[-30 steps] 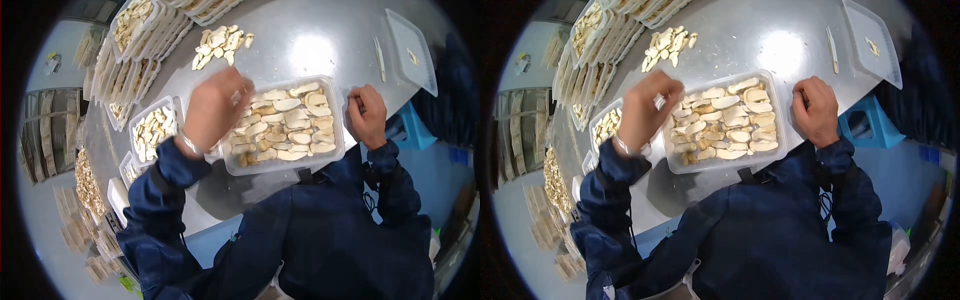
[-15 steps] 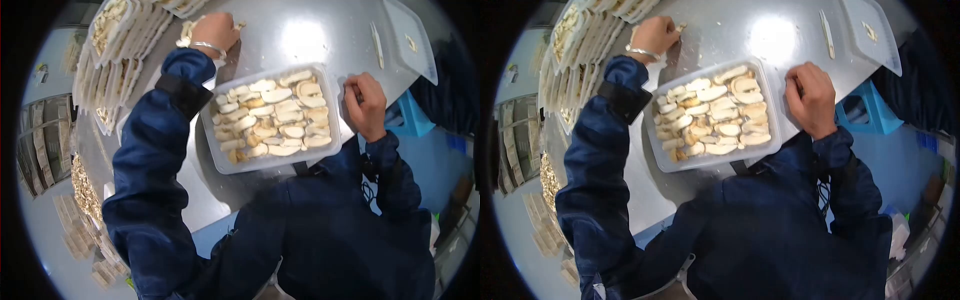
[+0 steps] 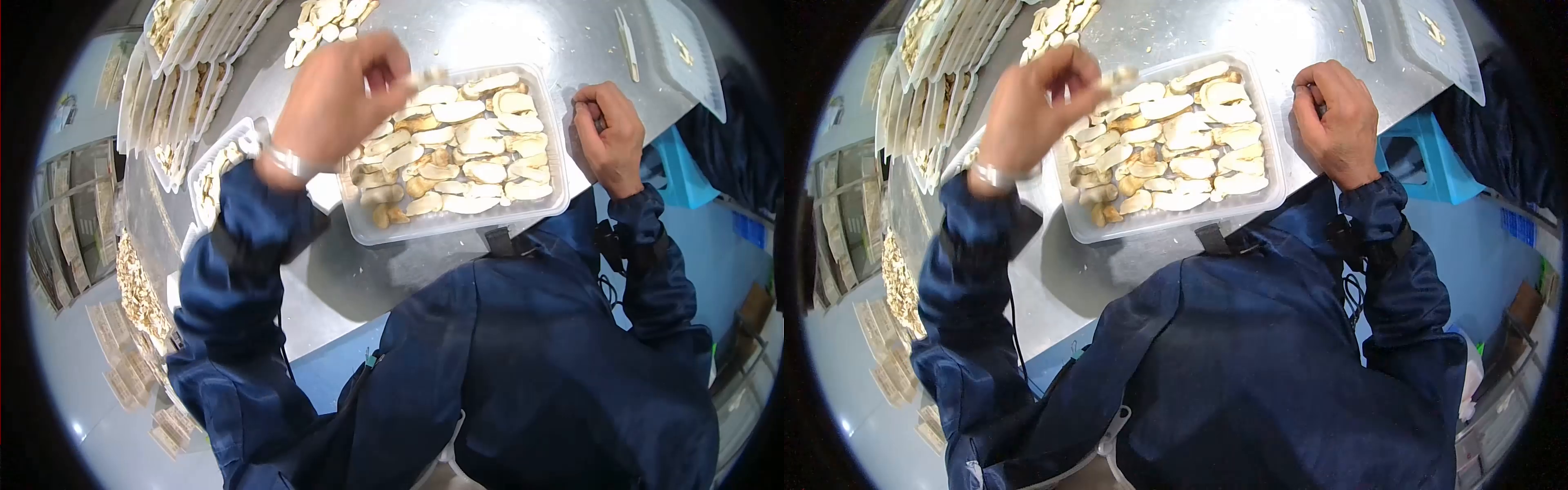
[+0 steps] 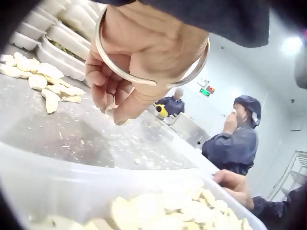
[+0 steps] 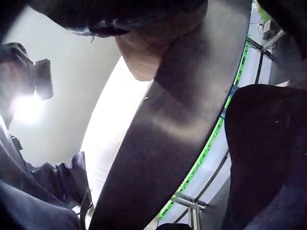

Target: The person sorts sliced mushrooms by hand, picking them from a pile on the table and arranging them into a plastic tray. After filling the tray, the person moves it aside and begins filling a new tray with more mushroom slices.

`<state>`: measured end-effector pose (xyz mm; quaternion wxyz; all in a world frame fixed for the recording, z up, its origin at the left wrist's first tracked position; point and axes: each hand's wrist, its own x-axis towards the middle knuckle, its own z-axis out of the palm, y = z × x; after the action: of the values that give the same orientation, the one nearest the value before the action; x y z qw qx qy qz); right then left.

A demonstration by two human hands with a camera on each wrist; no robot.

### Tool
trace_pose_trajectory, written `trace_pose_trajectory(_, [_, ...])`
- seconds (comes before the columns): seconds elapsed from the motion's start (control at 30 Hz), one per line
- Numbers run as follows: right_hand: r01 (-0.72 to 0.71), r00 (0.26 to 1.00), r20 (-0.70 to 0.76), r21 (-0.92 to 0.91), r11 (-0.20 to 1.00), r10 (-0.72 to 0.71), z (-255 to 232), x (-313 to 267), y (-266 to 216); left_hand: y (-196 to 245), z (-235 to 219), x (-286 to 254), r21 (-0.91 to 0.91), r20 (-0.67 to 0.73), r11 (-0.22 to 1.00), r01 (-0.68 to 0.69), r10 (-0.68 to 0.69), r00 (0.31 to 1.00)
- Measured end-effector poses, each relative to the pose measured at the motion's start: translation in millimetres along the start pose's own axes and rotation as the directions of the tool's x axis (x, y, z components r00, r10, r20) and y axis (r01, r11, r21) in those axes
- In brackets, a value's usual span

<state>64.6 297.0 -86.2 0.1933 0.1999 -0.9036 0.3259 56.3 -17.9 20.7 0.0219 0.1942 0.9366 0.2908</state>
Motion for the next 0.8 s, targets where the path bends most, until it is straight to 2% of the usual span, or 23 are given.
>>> trace_pose_trajectory(0.03, [-0.017,1.0,0.004,0.004,1.0,0.017,0.2,0.1,0.2,4.5,3.8,-22.0,-0.087,-0.005,0.993,-0.077,0.077,0.997])
trace_pose_trajectory(0.07, [-0.033,0.999,0.01,0.007,0.999,0.033,0.0,-0.4,0.1,20.9,8.2,-42.7,-0.196,0.028,0.98,0.01,-0.004,1.0])
trace_pose_trajectory(0.1, [-0.048,0.999,0.02,0.01,0.999,0.048,0.0,-0.8,-0.1,29.3,16.9,-60.0,-0.227,0.034,0.973,0.032,-0.025,0.999])
trace_pose_trajectory(0.13, [-0.04,0.999,0.016,0.009,0.999,0.04,0.3,-0.7,0.2,36.8,24.6,-73.0,-0.243,0.056,0.967,0.076,-0.064,0.996])
trace_pose_trajectory(0.2, [-0.028,1.0,0.009,0.003,1.0,0.028,0.9,-0.8,0.6,38.2,36.4,-86.9,-0.111,0.068,0.994,0.019,-0.011,0.998])
trace_pose_trajectory(0.37, [-0.027,1.0,0.0,0.003,1.0,0.027,1.0,0.0,0.5,42.0,48.0,-93.0,0.023,0.028,0.997,-0.067,0.066,0.997])
trace_pose_trajectory(0.5, [-0.041,0.999,0.005,0.017,0.999,0.041,1.5,-0.4,0.4,39.6,51.1,-92.9,0.085,0.074,0.993,-0.077,0.071,0.995])
trace_pose_trajectory(0.6, [-0.027,1.0,-0.008,0.009,1.0,0.027,1.3,0.0,-0.1,39.8,36.4,-95.9,-0.132,0.183,0.991,-0.034,0.058,0.981])
trace_pose_trajectory(0.7, [-0.042,0.999,-0.012,0.032,0.999,0.043,2.4,-0.1,-0.5,26.9,31.7,-95.8,-0.178,0.092,0.98,0.087,-0.071,0.993])
trace_pose_trajectory(0.8, [-0.039,0.999,-0.001,0.054,0.998,0.039,1.6,0.4,0.7,26.0,37.4,-91.3,-0.176,0.144,0.978,0.116,-0.091,0.985])
